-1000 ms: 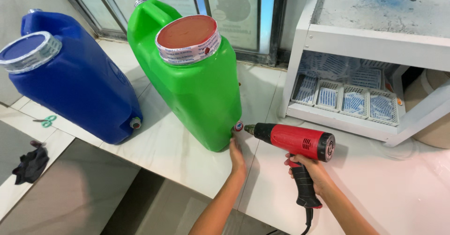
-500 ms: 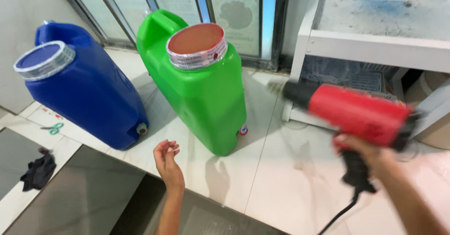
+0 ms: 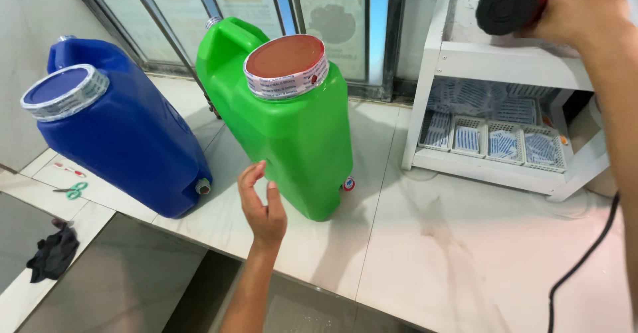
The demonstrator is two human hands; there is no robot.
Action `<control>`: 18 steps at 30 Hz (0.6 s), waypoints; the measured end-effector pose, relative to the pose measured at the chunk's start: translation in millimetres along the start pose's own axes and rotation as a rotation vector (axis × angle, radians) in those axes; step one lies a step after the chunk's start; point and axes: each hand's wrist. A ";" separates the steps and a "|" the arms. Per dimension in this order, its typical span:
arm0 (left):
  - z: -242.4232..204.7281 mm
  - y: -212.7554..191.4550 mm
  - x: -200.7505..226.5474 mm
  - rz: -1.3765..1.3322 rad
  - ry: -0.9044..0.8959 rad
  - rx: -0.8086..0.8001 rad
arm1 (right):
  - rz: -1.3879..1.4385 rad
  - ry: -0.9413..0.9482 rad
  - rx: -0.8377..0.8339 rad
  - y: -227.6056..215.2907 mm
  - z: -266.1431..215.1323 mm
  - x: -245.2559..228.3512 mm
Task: The person fills a green plastic container with water from a tap, then places it on a counter. They wipe the counter and a blue container with a cloth, fill the blue container with water, and secure its cap. Finally, they apply shrink-wrap seals to the openings of both containers using a heat gun.
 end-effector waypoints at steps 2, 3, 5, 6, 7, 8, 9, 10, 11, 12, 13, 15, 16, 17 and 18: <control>-3.2 -10.9 -5.7 0.027 -0.097 0.018 | 0.039 -0.032 0.008 2.2 -1.7 -7.3; -3.7 -16.5 -9.6 0.041 -0.145 0.022 | 0.059 -0.044 0.010 5.1 -8.5 -12.5; -5.0 -25.3 -18.4 -0.008 -0.222 0.032 | 0.350 -0.015 0.108 25.6 -52.6 -34.4; -6.6 -27.8 -22.5 -0.031 -0.262 0.048 | 0.671 0.118 0.042 41.0 -80.9 -54.6; -7.2 -29.1 -26.8 -0.044 -0.294 0.063 | 0.945 0.267 0.010 62.6 -119.1 -80.3; -6.8 -29.5 -30.6 -0.053 -0.325 0.085 | 0.836 -0.231 0.199 91.2 -149.2 -117.4; -7.8 -29.6 -32.3 -0.062 -0.356 0.108 | 1.368 -0.002 -0.373 126.0 -177.5 -166.3; -8.0 -30.3 -33.3 -0.091 -0.381 0.105 | 1.286 0.283 -0.839 161.7 -215.3 -205.0; -8.9 -30.7 -32.5 -0.120 -0.406 0.102 | 1.770 0.399 -0.947 196.8 -245.5 -245.1; -4.9 -28.0 -33.3 -0.157 -0.419 0.100 | 2.028 0.708 -1.132 228.1 -261.0 -278.3; -1.7 -25.4 -33.0 -0.157 -0.398 0.098 | 2.070 0.876 -1.113 253.7 -274.3 -304.4; -3.8 -24.4 -29.0 -0.155 -0.366 0.087 | 2.157 1.085 -1.045 285.4 -286.3 -340.5; -6.6 -27.7 -27.4 -0.148 -0.377 0.092 | 2.207 1.120 -1.004 292.8 -292.8 -351.2; -9.2 -32.3 -26.5 -0.142 -0.388 0.097 | 2.255 1.156 -0.962 295.2 -296.2 -355.8; -11.0 -37.2 -26.5 -0.135 -0.399 0.106 | 2.210 1.147 -0.964 293.9 -296.3 -358.2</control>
Point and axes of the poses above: each hand's wrist, its own z-axis towards the middle knuckle, its own y-axis out of the palm, x = y × z, and after that the axes turned 5 degrees about x, right-handed
